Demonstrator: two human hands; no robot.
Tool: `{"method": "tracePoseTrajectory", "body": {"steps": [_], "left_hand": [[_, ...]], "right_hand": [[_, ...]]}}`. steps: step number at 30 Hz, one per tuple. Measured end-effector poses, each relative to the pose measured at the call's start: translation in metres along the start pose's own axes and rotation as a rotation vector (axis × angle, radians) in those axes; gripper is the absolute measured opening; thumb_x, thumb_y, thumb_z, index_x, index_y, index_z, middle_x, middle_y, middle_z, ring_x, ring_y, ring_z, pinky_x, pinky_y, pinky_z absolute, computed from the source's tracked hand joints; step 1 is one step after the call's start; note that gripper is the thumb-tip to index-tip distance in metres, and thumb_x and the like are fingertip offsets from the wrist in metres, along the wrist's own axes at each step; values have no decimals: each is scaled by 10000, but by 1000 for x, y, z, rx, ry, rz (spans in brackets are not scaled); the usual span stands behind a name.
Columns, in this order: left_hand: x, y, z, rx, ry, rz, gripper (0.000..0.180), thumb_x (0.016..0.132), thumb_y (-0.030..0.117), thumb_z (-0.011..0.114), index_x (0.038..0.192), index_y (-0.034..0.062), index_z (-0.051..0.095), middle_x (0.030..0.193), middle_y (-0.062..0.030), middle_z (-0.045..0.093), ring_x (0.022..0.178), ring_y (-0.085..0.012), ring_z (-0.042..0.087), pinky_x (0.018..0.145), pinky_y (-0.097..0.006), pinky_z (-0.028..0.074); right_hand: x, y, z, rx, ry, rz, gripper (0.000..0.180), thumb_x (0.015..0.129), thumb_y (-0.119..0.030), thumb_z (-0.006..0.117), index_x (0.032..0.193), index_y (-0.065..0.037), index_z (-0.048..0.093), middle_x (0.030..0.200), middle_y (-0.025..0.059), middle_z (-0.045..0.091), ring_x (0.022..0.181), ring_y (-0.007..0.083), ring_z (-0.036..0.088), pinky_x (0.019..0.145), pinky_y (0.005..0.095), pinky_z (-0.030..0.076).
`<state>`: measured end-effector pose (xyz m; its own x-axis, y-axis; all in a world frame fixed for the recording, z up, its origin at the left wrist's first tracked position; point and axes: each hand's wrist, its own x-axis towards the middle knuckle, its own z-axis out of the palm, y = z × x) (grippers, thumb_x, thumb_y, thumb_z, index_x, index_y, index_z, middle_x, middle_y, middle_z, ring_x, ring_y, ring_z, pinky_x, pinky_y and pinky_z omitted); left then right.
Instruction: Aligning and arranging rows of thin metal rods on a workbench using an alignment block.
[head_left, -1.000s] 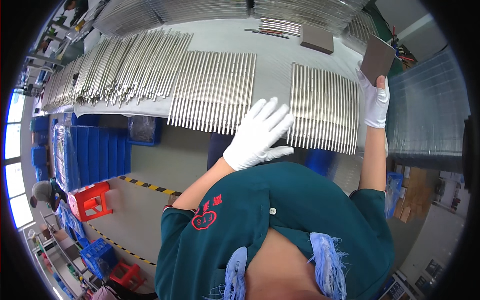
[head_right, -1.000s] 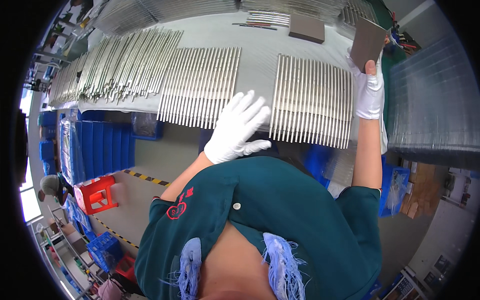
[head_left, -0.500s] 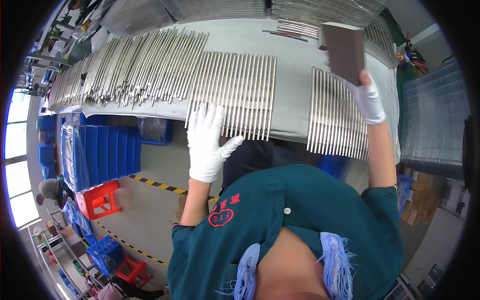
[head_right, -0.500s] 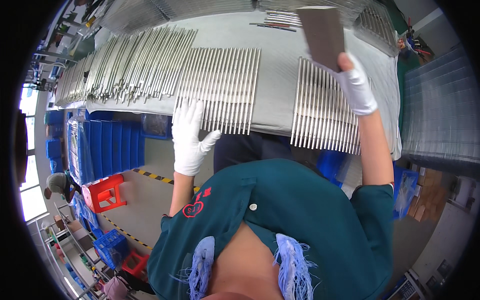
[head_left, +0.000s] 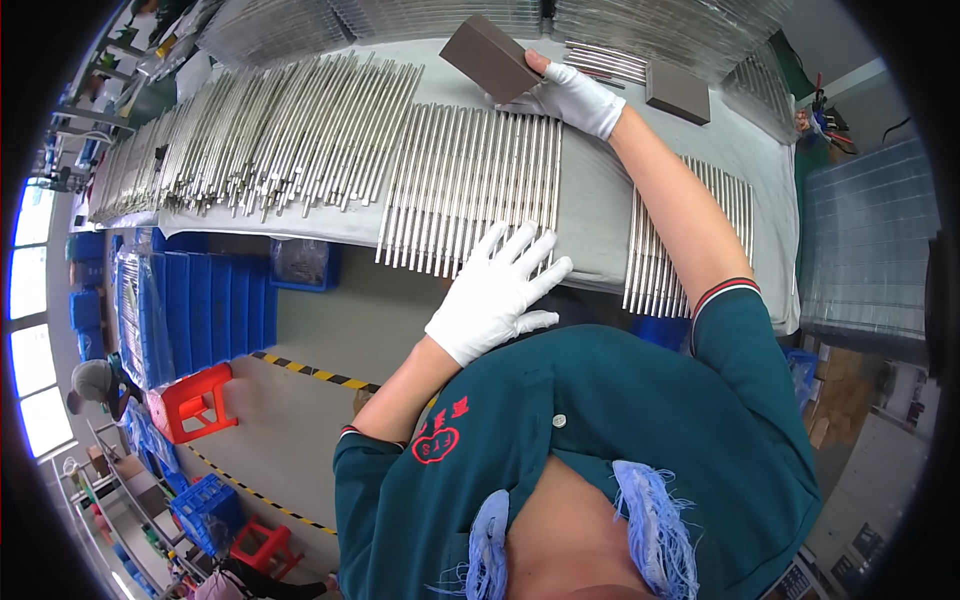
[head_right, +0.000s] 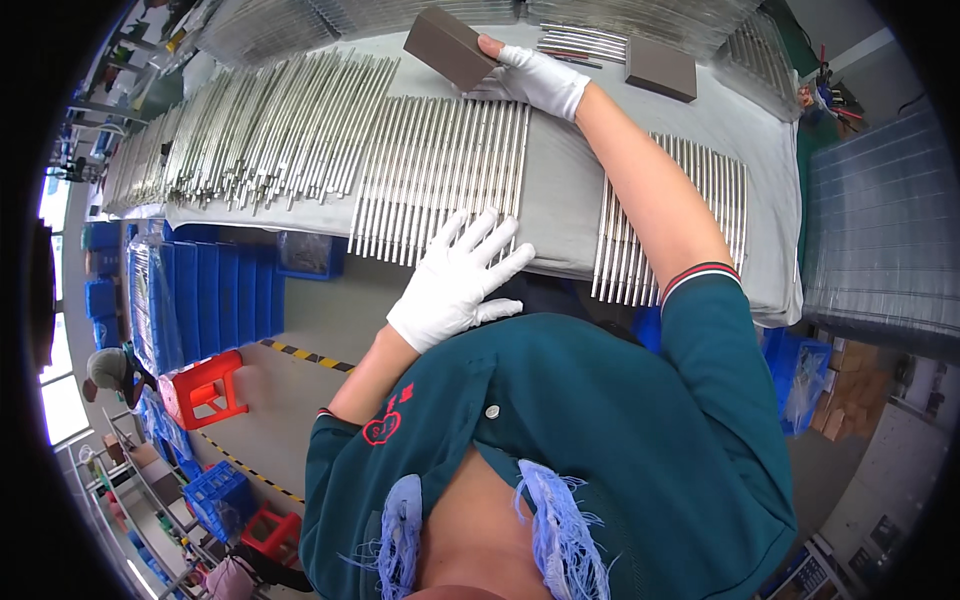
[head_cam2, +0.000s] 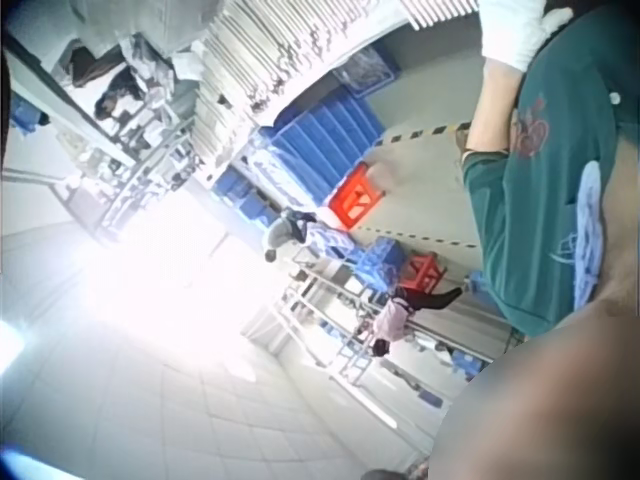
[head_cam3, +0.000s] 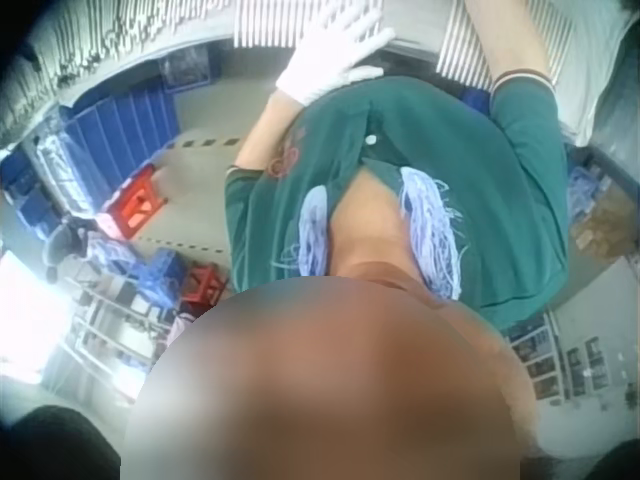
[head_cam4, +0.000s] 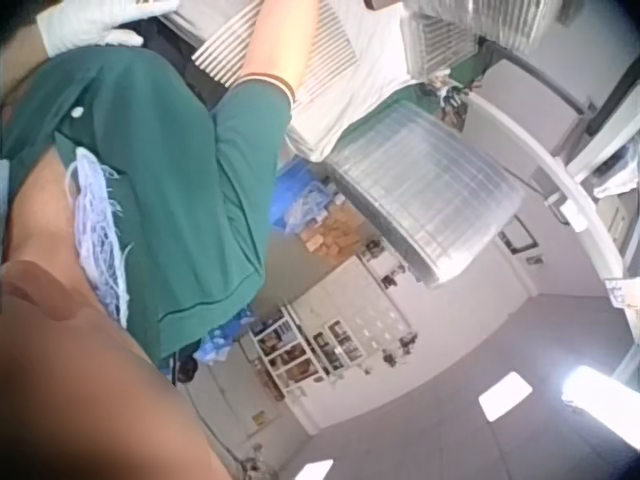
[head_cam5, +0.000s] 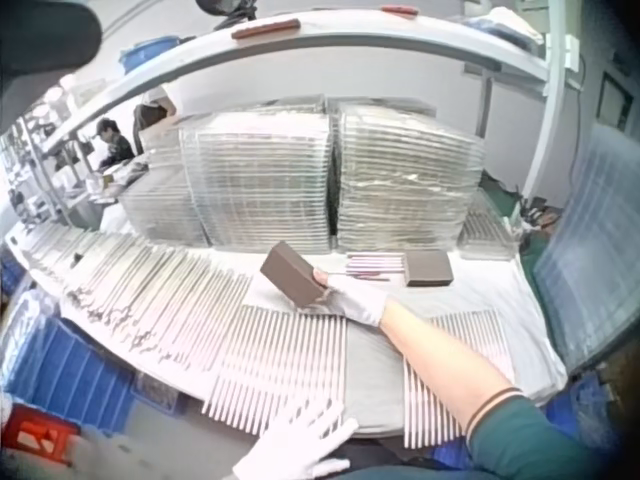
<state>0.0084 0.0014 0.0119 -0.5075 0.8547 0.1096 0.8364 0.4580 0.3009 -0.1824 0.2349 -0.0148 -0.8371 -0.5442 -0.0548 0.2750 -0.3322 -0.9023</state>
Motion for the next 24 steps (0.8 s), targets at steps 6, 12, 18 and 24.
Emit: {"method": "tracePoseTrajectory", "body": {"steps": [6, 12, 18, 24], "left_hand": [[-1, -1, 0, -27, -8, 11, 656, 828, 475, 670, 1355, 108, 536, 1419, -158, 485, 1360, -341, 398, 1158, -500, 248], [-6, -5, -8, 20, 54, -76, 729, 771, 480, 722, 1354, 88, 528, 1399, -178, 497, 1338, -361, 420, 1146, -517, 253], [-9, -10, -4, 129, 69, -125, 787, 743, 509, 737, 1371, 92, 515, 1385, -179, 513, 1326, -354, 444, 1129, -562, 242], [3, 6, -2, 41, -5, -24, 769, 757, 475, 745, 1391, 119, 493, 1411, -145, 499, 1353, -318, 430, 1155, -554, 242]], "right_hand": [[-2, 1, 5, -6, 53, 0, 736, 936, -532, 589, 1435, -21, 410, 1370, 150, 529, 1250, 259, 546, 1111, 372, 427], [-8, -5, 37, 315, 65, -50, 718, 950, -476, 595, 1432, 7, 370, 1350, 209, 499, 1238, 339, 546, 1084, 466, 465], [-14, 22, 27, 830, -153, 122, 769, 885, -375, 716, 1415, 35, 340, 1300, 267, 450, 1228, 416, 513, 1054, 510, 494], [-45, 13, 14, 787, -89, 138, 782, 893, -400, 700, 1429, 31, 328, 1319, 256, 440, 1239, 394, 504, 1056, 504, 494]]}}
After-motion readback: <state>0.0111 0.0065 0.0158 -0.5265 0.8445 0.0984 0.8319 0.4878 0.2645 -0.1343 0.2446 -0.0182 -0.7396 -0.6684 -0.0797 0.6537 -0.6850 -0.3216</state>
